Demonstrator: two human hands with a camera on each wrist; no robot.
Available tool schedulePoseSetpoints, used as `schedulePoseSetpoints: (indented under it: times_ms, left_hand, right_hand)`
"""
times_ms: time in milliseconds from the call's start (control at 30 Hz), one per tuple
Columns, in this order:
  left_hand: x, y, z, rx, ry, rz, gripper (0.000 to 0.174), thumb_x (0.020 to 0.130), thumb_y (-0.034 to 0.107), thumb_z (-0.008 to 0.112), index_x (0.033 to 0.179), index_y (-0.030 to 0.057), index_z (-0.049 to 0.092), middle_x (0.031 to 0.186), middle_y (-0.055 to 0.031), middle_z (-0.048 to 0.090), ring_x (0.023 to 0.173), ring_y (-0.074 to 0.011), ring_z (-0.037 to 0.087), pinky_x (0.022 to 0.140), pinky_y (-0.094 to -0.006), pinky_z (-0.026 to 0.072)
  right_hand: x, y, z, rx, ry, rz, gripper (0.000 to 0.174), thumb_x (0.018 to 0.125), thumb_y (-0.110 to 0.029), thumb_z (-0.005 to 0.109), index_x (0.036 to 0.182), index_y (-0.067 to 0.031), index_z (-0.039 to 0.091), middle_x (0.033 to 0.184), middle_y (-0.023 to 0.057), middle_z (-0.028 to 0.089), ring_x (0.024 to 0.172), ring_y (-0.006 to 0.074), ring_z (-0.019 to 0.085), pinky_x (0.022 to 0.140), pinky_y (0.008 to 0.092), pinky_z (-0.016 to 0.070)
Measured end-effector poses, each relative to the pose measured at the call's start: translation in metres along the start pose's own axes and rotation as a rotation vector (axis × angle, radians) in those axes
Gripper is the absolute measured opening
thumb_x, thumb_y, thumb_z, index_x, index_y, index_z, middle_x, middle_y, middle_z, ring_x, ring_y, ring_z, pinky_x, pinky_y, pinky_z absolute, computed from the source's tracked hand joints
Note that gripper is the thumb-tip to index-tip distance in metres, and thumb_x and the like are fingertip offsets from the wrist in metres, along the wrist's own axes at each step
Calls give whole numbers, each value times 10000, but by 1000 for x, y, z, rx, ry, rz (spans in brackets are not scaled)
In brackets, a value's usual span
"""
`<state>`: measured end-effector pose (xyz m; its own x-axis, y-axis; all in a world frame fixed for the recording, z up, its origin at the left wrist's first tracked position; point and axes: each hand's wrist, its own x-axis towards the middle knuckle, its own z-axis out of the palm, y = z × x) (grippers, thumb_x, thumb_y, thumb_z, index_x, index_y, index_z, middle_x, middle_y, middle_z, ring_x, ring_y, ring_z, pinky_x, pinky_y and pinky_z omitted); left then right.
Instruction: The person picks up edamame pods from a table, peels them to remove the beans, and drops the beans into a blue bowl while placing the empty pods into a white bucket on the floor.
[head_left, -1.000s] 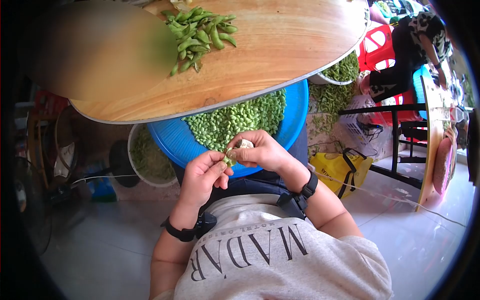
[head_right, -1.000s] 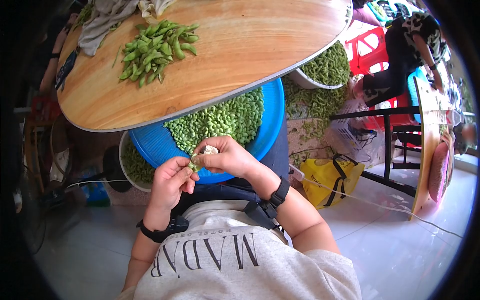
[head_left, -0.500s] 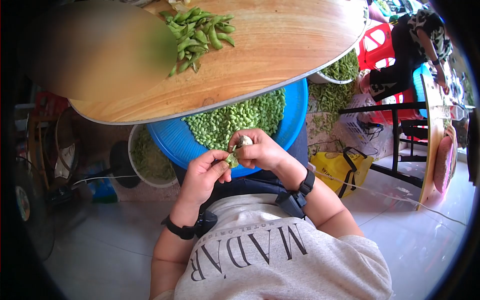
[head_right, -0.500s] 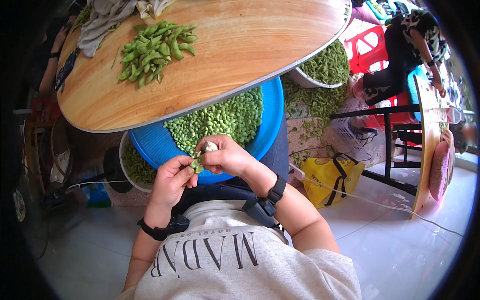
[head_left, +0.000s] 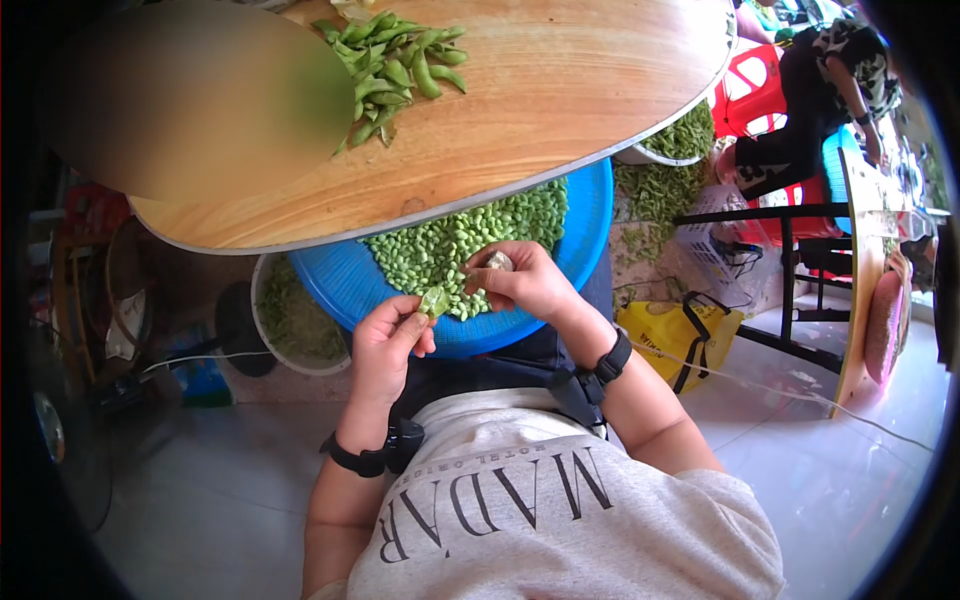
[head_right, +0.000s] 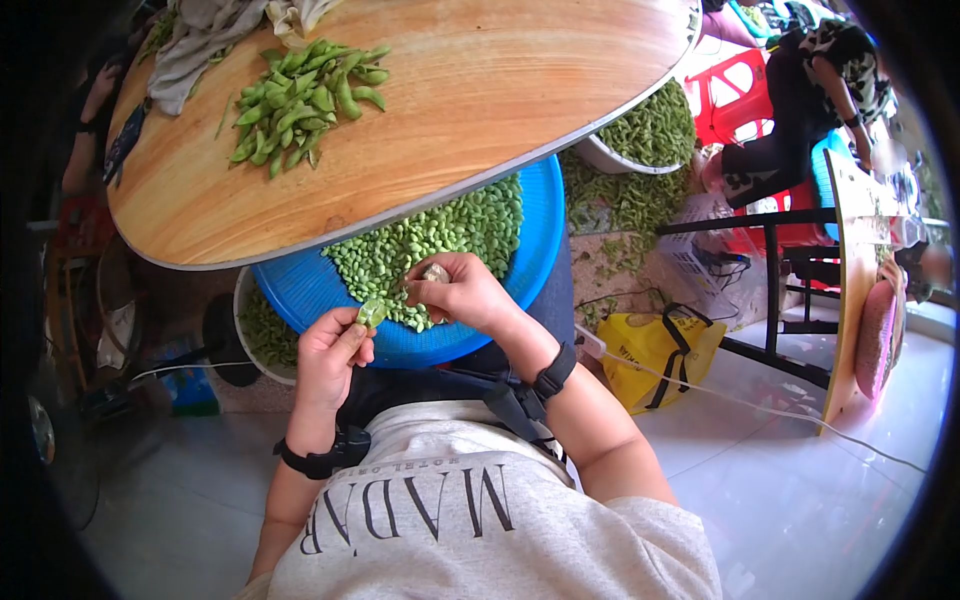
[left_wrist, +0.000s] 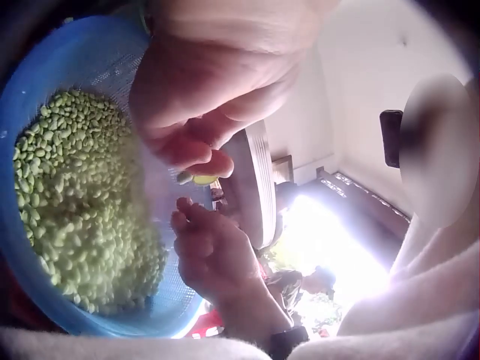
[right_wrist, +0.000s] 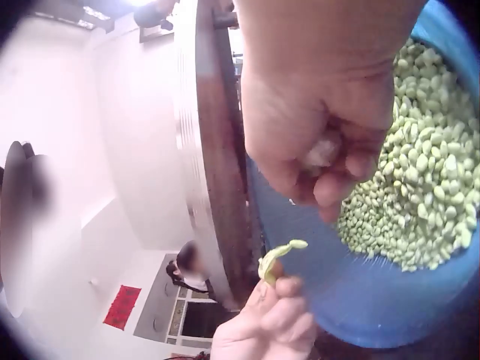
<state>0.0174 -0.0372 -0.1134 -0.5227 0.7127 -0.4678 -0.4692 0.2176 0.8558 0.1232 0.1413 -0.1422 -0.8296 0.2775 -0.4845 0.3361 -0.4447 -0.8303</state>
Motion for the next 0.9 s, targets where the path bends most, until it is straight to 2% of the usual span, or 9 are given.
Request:
schedulePoseSetpoints:
  times_ms: [167,233,300,400,500,600,667,800,900]
  left_hand:
    - [-2,1,-1,9,53,-45,94,838,27,542,906,-23,586,749,-57,608,538,-75,531,462,-177,382]
    - [-2,6,0,6,62,-63,88,836,33,552,891,-26,588,739,-70,615,511,-74,529,435,-162,384]
    - [-1,10,1,-23,70,-83,81,832,32,559,877,-27,591,724,-79,614,488,-76,523,417,-163,378]
    - [0,15,5,-37,54,-106,73,820,32,575,854,-30,592,701,-83,610,464,-80,515,401,-173,365]
    - [1,18,15,-23,10,-110,60,809,32,589,817,-27,586,668,-72,593,448,-72,495,393,-178,354]
    - [-1,20,26,49,0,-99,58,803,28,594,779,-21,575,632,-54,569,435,-57,465,387,-178,344]
    - [-2,19,31,120,-3,-86,66,803,28,592,763,-18,568,615,-46,557,429,-49,450,384,-177,338]
    - [-8,21,43,277,-29,-53,71,818,29,571,769,-23,566,608,-41,551,428,-45,445,383,-175,333]
    - [-13,26,45,292,-62,-37,62,835,14,540,804,-32,568,632,-36,560,448,-45,459,400,-177,346]
  right_hand:
    - [-10,-2,-26,-485,297,-155,177,731,-57,559,885,4,623,647,16,584,586,85,527,540,228,437]
    - [-32,-17,-42,-722,390,-238,191,714,-39,575,893,13,619,812,77,621,740,139,569,670,263,466]
    - [-52,-15,-67,-797,475,-269,215,703,-28,573,909,1,630,1030,152,612,965,249,586,845,313,445]
    - [-86,-22,-87,-1203,615,-244,211,688,-10,570,888,6,634,1007,186,594,885,339,593,765,346,487]
    - [-96,-39,-68,-1036,725,-297,164,691,1,589,850,10,629,958,182,594,803,333,601,705,345,496]
    - [-89,-42,-37,-862,653,-394,102,697,23,600,795,2,620,777,151,584,679,307,584,607,345,483]
    - [-78,-29,-22,-722,425,-577,106,716,-21,655,818,-12,627,755,107,595,689,218,593,606,294,477]
    - [-63,-22,18,-558,118,-575,186,723,-126,698,851,-17,618,731,114,577,642,240,566,567,315,453]
    - [-60,-21,15,-465,47,-457,192,744,-148,700,859,-15,621,667,50,560,609,143,540,532,262,422]
